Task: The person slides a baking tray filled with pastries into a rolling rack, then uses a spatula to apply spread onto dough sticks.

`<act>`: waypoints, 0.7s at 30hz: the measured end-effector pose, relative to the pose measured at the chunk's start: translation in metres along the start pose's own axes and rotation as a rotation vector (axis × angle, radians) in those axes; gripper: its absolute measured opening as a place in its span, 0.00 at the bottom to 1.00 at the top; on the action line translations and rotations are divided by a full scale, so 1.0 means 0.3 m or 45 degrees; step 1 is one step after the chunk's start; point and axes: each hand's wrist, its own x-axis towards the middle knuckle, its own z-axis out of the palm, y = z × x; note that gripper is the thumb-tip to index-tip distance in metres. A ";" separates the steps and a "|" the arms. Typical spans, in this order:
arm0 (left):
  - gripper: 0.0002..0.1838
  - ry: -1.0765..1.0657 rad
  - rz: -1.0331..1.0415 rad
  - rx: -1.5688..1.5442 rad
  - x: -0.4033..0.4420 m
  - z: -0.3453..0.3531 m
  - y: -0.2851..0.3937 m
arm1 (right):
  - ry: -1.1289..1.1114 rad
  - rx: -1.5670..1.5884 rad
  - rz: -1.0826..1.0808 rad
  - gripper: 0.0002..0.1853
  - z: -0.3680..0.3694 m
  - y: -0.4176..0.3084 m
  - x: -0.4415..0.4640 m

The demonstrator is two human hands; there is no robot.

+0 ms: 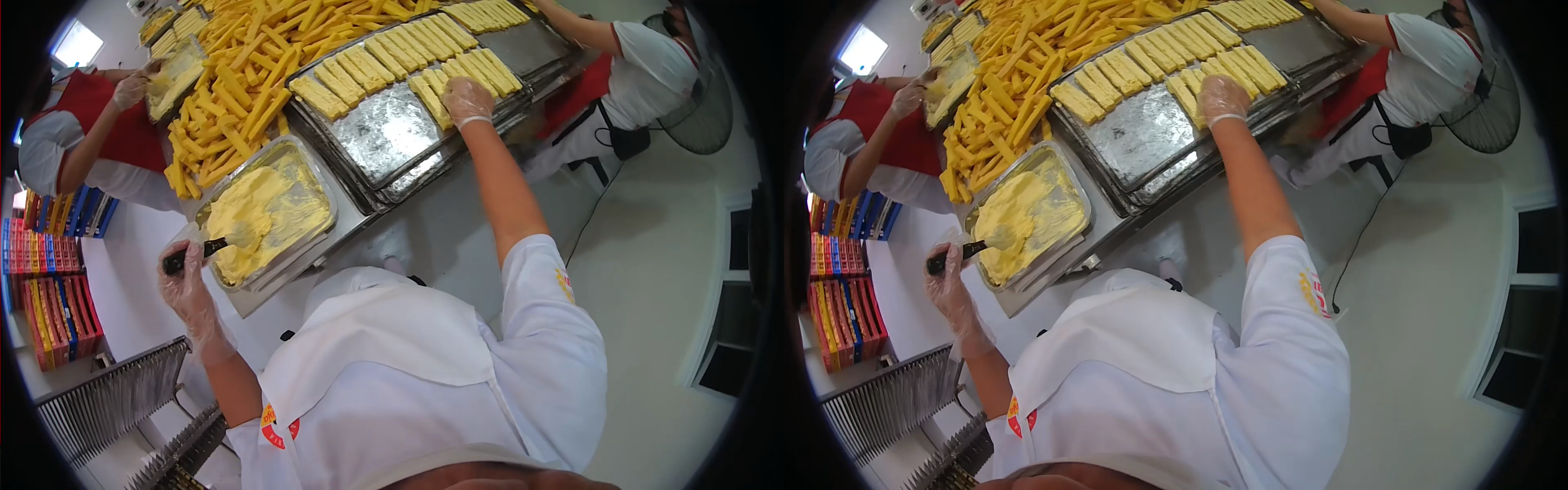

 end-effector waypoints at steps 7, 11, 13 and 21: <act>0.08 0.167 0.014 -0.027 -0.002 -0.088 0.035 | 0.316 0.264 -0.189 0.14 -0.170 -0.146 -0.015; 0.08 0.218 -0.003 0.001 -0.007 -0.157 0.054 | 0.432 0.711 -0.692 0.13 -0.157 -0.477 0.026; 0.08 0.201 0.007 0.013 -0.014 -0.174 0.066 | -0.047 0.173 -0.848 0.11 -0.119 -0.706 0.035; 0.06 -0.217 0.004 0.296 -0.067 -0.107 0.135 | 0.256 -0.315 -1.149 0.10 0.187 -1.012 0.036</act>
